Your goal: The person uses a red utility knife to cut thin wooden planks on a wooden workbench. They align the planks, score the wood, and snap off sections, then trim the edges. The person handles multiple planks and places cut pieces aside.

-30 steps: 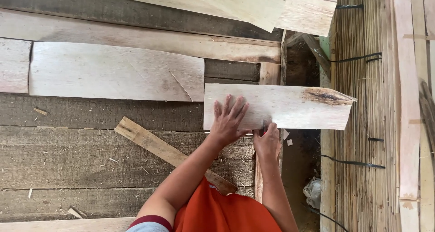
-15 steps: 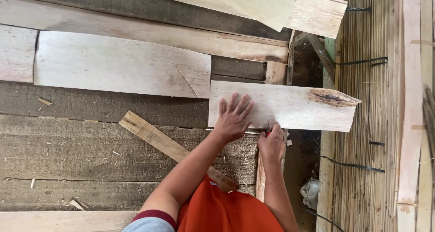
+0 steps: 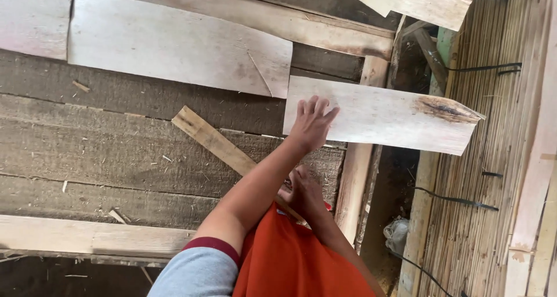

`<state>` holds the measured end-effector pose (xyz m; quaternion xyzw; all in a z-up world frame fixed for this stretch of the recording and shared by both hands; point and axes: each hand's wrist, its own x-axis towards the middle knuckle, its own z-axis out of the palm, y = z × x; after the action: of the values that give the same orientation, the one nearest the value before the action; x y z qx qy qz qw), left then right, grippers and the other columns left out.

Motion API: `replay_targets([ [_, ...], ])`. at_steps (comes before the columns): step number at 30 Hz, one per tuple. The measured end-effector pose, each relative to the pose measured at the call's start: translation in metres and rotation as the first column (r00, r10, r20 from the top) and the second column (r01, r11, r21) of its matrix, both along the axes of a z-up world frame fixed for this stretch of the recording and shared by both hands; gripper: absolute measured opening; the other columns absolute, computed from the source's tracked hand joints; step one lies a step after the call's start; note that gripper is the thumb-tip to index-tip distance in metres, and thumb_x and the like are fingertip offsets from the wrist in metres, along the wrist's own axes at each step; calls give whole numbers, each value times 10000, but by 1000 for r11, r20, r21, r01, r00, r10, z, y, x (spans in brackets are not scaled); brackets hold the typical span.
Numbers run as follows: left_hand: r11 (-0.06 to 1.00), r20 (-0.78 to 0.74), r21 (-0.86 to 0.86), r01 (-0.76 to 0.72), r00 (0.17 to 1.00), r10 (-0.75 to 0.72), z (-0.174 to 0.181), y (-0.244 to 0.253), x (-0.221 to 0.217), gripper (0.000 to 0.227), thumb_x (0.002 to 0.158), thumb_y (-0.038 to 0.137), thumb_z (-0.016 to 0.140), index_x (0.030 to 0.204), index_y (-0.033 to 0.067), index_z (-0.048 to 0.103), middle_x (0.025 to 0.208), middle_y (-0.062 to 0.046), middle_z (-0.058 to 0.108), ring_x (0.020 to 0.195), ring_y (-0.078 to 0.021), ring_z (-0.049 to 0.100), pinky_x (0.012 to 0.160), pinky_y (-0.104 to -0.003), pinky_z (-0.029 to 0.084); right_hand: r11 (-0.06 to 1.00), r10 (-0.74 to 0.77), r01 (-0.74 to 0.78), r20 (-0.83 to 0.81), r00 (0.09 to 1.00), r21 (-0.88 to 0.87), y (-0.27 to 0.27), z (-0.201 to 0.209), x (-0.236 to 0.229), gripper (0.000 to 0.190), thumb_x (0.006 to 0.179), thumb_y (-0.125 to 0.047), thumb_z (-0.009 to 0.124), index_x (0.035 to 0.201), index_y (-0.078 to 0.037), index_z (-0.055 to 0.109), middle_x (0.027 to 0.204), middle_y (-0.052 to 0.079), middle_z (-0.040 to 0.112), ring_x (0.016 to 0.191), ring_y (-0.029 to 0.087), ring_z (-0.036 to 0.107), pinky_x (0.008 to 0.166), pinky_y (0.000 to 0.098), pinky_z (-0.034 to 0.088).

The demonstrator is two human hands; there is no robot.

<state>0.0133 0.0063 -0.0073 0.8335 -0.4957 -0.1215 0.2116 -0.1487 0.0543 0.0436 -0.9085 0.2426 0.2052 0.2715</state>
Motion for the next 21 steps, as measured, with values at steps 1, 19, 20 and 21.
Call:
replay_targets([
  [1, 997, 3, 72, 17, 1000, -17, -4, -2, -2, 605, 874, 143, 639, 1455, 255, 512, 1395, -39, 356, 1383, -315, 291, 1125, -583, 312, 1000, 17, -16, -78, 997, 12, 8, 16, 8, 447, 839, -419, 753, 1142, -144, 574, 1225, 100, 540, 943, 403, 713, 794, 556, 601],
  [19, 954, 10, 299, -10, 1000, 7, 97, 9, -21, 438, 899, 170, 545, 1326, 120, 625, 1298, -103, 606, 1304, -331, 491, 1182, -672, 110, 971, -240, 236, -197, 950, -44, -20, 27, -6, 318, 946, -363, 529, 1203, -224, 656, 1095, 160, 732, 1115, 397, 683, 926, 537, 539],
  [20, 934, 21, 358, -11, 1000, 4, 122, 14, -20, 414, 971, 205, 494, 1366, 132, 598, 1372, -96, 620, 1429, -336, 406, 1225, -649, -18, 953, -302, 297, -174, 937, -56, -34, 19, -12, 316, 955, -375, 523, 1234, -267, 625, 1113, 172, 728, 1132, 403, 672, 955, 540, 525],
  [21, 937, 28, 350, -7, 1000, -3, 113, 10, -22, 414, 971, 205, 494, 1366, 132, 598, 1372, -96, 620, 1429, -336, 406, 1225, -649, -18, 951, -311, 304, -164, 936, -62, -41, 10, -17, 316, 955, -375, 523, 1234, -267, 625, 1113, 172, 728, 1132, 403, 672, 955, 540, 525],
])
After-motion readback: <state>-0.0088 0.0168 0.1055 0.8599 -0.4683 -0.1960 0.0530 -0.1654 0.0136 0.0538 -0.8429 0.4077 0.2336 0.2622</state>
